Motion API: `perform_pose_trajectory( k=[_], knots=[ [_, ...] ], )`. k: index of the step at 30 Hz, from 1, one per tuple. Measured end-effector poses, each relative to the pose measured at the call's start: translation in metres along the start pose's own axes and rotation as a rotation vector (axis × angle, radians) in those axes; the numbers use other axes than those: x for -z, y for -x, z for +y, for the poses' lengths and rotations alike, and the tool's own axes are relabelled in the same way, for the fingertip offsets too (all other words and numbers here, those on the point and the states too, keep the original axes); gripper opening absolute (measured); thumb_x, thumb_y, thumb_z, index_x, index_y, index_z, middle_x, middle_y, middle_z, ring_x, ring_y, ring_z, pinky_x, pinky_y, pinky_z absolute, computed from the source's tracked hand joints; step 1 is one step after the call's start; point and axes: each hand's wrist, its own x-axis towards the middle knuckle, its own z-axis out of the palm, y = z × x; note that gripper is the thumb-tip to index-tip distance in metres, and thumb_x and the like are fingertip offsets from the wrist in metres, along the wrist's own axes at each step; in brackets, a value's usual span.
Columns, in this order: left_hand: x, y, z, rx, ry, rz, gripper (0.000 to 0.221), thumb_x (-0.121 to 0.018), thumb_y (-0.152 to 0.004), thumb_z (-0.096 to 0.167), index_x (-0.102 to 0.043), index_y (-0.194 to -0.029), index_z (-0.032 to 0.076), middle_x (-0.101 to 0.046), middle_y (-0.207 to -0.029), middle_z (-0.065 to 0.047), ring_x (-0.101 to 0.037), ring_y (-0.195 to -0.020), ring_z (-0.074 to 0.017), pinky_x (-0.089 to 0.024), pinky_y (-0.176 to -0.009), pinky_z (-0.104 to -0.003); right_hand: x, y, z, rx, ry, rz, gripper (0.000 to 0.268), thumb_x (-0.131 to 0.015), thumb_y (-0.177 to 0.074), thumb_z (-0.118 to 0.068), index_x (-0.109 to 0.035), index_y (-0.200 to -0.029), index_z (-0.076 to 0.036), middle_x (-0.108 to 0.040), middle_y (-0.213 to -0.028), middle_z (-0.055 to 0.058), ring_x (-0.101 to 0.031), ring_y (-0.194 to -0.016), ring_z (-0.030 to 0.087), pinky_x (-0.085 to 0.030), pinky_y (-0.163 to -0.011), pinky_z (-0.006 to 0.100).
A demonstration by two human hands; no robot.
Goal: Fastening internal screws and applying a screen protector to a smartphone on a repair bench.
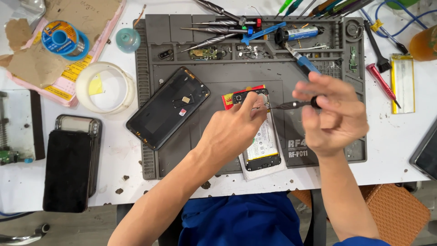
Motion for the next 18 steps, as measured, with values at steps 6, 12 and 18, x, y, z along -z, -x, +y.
perform_pose_trajectory(
  k=[6, 12, 18],
  knots=[
    [0.001, 0.003, 0.002, 0.005, 0.003, 0.009, 0.023, -0.059, -0.073, -0.015, -0.055, -0.082, 0.006, -0.048, -0.11, -0.011, -0.047, -0.052, -0.0231, -0.028, -0.026, -0.037, 0.005, 0.01, 0.005, 0.046, 0.12, 0.025, 0.035, -0.08, -0.095, -0.009, -0.05, -0.113, -0.012, -0.065, -0.1, 0.022, -0.072, -0.089, 0.033, -0.056, -0.078, 0.038],
    [-0.004, 0.005, 0.003, -0.003, -0.034, 0.015, 0.024, -0.063, -0.072, -0.013, -0.061, -0.086, 0.006, -0.048, -0.115, -0.011, -0.05, -0.052, -0.0209, -0.032, -0.026, -0.037, 0.008, 0.021, 0.004, -0.039, 0.08, 0.036, 0.033, -0.077, -0.096, 0.009, -0.051, -0.109, -0.007, -0.054, -0.07, 0.016, -0.076, -0.088, 0.041, -0.062, -0.069, 0.041],
    [0.0, 0.004, 0.002, 0.007, -0.01, -0.003, 0.02, -0.062, -0.076, -0.01, -0.06, -0.086, 0.007, -0.049, -0.114, -0.011, -0.052, -0.052, -0.0233, -0.033, -0.026, -0.039, 0.001, 0.01, 0.0, 0.004, 0.031, -0.063, 0.03, -0.071, -0.099, 0.008, -0.05, -0.118, -0.003, -0.047, -0.086, 0.021, -0.072, -0.097, 0.039, -0.069, -0.077, 0.046]
  ],
)
